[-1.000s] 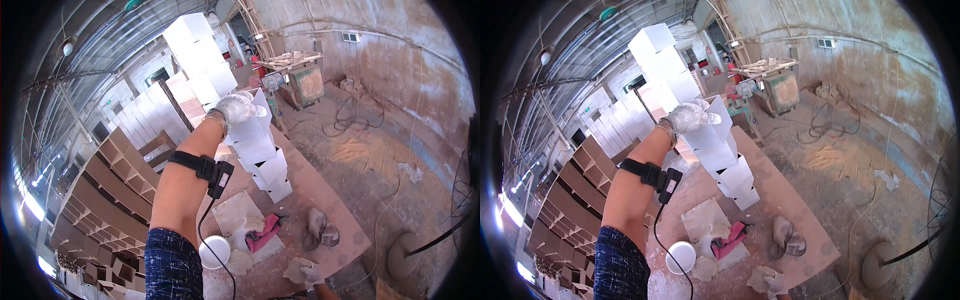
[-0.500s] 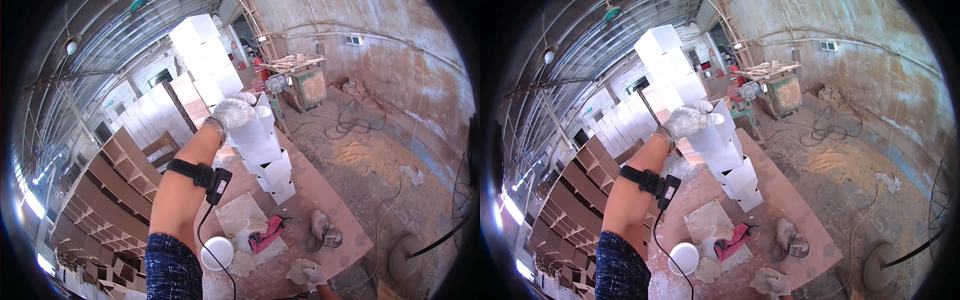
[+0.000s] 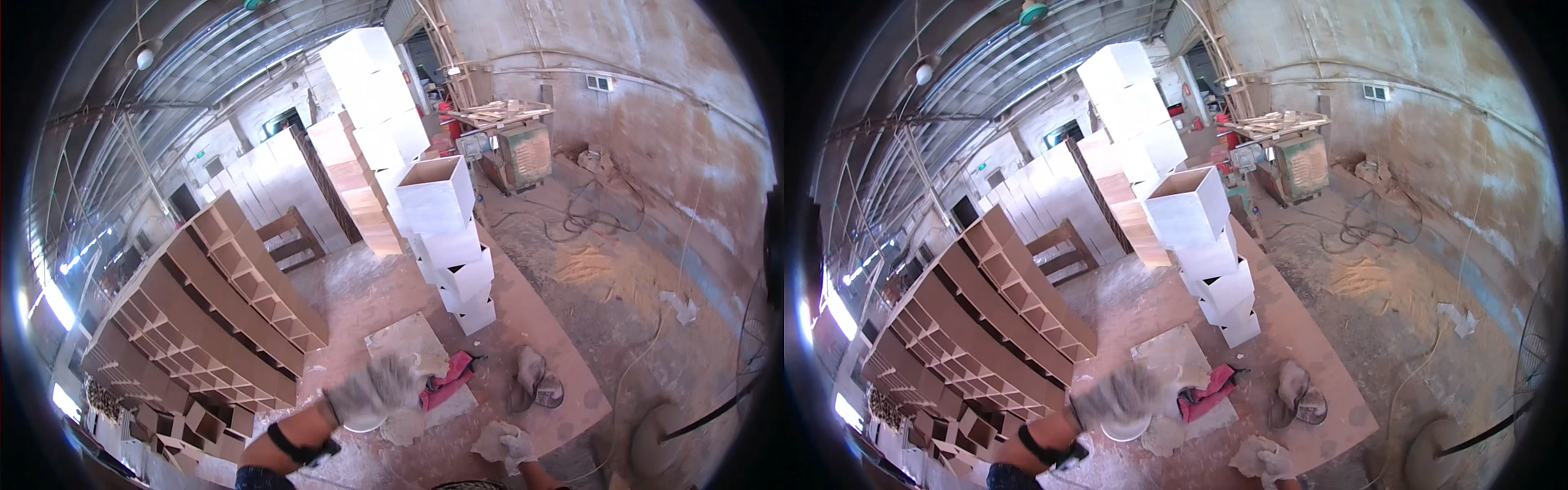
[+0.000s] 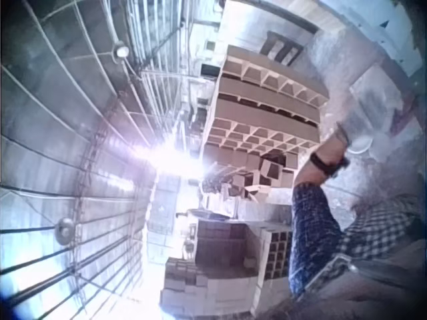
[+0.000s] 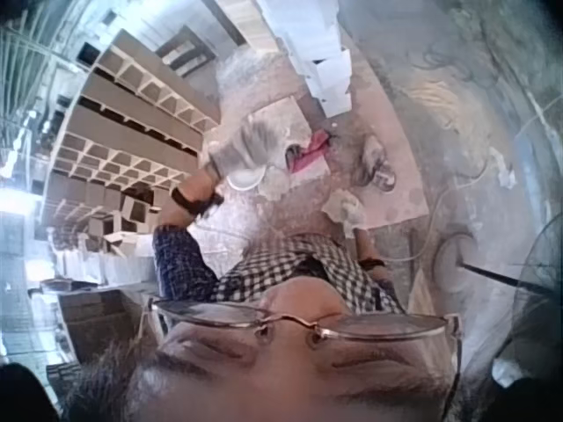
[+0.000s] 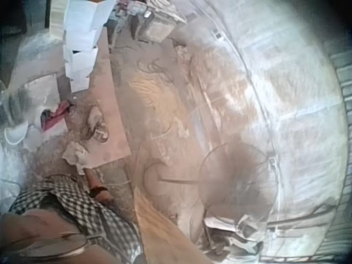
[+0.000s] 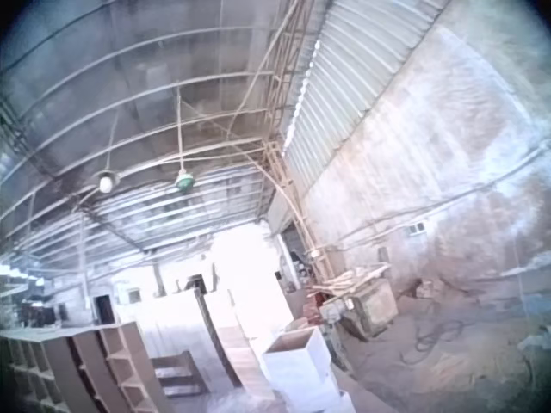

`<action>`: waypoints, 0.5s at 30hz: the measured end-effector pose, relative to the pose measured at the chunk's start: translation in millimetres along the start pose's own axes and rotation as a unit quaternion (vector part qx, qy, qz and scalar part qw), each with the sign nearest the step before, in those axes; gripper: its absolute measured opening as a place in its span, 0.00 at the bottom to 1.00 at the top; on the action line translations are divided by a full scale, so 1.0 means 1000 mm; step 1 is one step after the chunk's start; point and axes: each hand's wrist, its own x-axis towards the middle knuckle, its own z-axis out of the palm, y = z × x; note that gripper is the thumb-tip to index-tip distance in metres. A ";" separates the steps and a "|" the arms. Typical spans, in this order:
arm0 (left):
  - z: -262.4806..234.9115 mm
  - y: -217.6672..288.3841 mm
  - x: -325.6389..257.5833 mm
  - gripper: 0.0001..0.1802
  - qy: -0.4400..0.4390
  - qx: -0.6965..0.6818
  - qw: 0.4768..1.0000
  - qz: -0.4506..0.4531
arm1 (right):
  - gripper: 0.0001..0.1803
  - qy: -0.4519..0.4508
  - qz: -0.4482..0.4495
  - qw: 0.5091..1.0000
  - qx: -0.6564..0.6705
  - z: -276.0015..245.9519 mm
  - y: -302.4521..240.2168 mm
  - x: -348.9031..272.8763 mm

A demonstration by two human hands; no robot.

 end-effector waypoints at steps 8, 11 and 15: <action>-0.135 0.129 -0.084 0.14 -0.098 -0.504 0.812 -0.278 | 0.26 -0.001 -0.191 0.920 -0.344 0.046 -0.062 0.037; -0.170 0.172 -0.110 0.16 -0.170 -0.571 0.709 -0.378 | 0.29 0.064 -0.360 0.759 -0.539 0.071 -0.078 0.062; -0.186 0.210 -0.123 0.14 -0.122 -0.571 0.662 -0.469 | 0.34 0.057 -0.271 0.556 -0.784 0.074 -0.047 0.079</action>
